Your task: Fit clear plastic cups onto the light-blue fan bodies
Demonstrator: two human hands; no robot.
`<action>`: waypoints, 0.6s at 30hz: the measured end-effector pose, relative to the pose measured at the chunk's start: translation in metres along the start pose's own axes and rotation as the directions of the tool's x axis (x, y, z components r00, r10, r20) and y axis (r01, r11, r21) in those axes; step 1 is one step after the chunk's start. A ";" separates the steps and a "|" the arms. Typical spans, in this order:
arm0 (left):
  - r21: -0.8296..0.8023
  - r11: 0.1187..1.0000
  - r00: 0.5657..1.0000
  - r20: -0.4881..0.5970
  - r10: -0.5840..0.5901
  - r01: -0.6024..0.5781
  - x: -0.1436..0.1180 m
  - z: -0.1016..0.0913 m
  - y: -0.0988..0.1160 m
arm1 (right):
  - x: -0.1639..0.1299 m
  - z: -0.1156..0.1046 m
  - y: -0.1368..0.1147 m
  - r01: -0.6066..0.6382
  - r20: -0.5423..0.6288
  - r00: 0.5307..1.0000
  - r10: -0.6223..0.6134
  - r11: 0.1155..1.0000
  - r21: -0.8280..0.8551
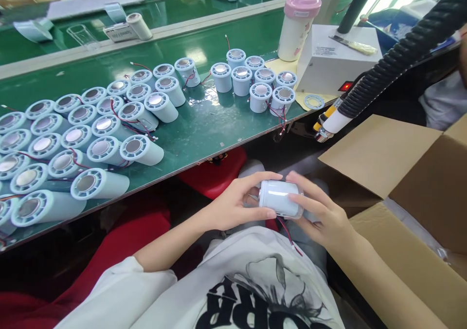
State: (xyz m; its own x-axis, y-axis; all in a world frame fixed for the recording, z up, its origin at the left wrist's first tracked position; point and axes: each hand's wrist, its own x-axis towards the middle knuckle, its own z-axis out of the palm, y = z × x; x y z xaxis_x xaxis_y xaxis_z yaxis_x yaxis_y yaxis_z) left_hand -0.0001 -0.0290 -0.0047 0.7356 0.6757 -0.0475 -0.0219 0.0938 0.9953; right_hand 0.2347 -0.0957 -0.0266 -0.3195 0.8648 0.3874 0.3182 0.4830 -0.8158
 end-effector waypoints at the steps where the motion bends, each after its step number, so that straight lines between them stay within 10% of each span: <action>1: -0.002 1.000 1.000 0.015 0.000 0.000 0.000 -0.001 0.000 | -0.001 0.000 0.000 -0.014 0.005 1.000 0.014 1.000 0.010; 7: 0.027 0.994 0.990 0.102 0.099 -0.103 0.000 -0.006 0.006 | 0.000 0.000 -0.009 -0.474 0.140 0.868 0.476 0.712 0.518; 18: -0.204 0.963 0.977 0.150 -0.150 0.179 -0.003 0.002 -0.024 | -0.007 0.010 -0.005 -0.599 0.254 0.795 0.551 0.645 0.474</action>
State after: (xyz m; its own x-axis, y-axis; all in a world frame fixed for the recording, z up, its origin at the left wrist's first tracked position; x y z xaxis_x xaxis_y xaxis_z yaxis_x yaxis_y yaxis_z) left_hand -0.0003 -0.0351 -0.0281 0.8235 0.5371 -0.1828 -0.0276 0.3598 0.9326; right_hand 0.2269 -0.1058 -0.0296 -0.3051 0.9186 -0.2510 -0.0260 -0.2715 -0.9621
